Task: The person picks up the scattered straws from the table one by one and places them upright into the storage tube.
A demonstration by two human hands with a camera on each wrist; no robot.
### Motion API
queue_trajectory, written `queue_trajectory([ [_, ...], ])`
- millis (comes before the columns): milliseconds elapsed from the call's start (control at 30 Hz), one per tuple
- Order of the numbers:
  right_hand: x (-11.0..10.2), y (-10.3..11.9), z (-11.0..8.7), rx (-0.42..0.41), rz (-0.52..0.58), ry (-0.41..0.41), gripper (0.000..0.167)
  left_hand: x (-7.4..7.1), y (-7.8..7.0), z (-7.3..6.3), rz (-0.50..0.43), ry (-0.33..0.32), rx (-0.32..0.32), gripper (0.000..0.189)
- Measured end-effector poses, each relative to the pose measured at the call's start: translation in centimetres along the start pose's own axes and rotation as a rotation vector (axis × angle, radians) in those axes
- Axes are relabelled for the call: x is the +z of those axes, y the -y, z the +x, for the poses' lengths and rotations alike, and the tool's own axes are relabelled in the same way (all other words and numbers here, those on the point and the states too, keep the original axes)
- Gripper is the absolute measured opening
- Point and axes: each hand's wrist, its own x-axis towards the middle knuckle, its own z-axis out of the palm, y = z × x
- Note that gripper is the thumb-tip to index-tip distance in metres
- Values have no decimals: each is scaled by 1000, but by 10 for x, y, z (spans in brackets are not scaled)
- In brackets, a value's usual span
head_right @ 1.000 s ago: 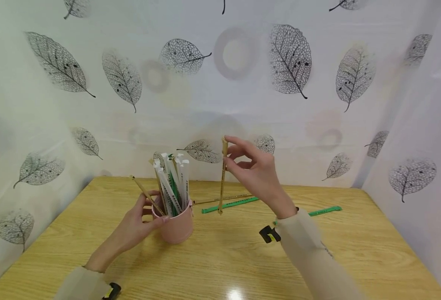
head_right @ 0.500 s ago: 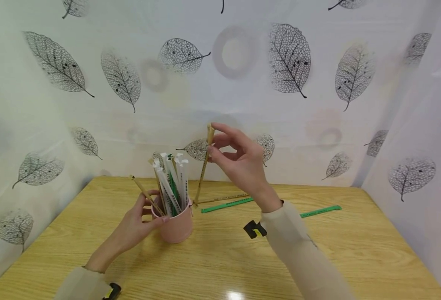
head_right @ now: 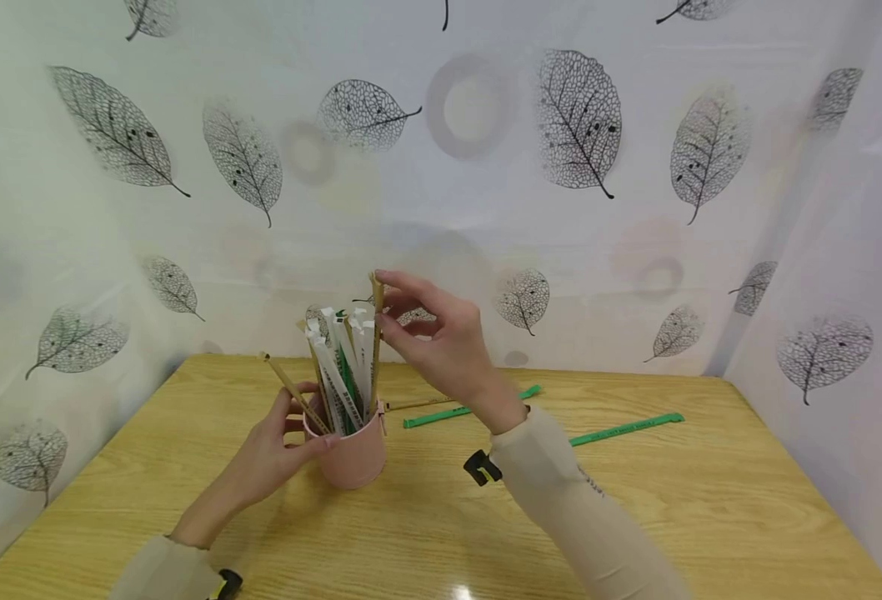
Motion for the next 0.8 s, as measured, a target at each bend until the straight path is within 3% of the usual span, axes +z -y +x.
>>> queue_trajectory([
  [800, 20, -27, -32, 50, -69, 116, 42, 1, 3, 0, 1, -9, 17, 67],
])
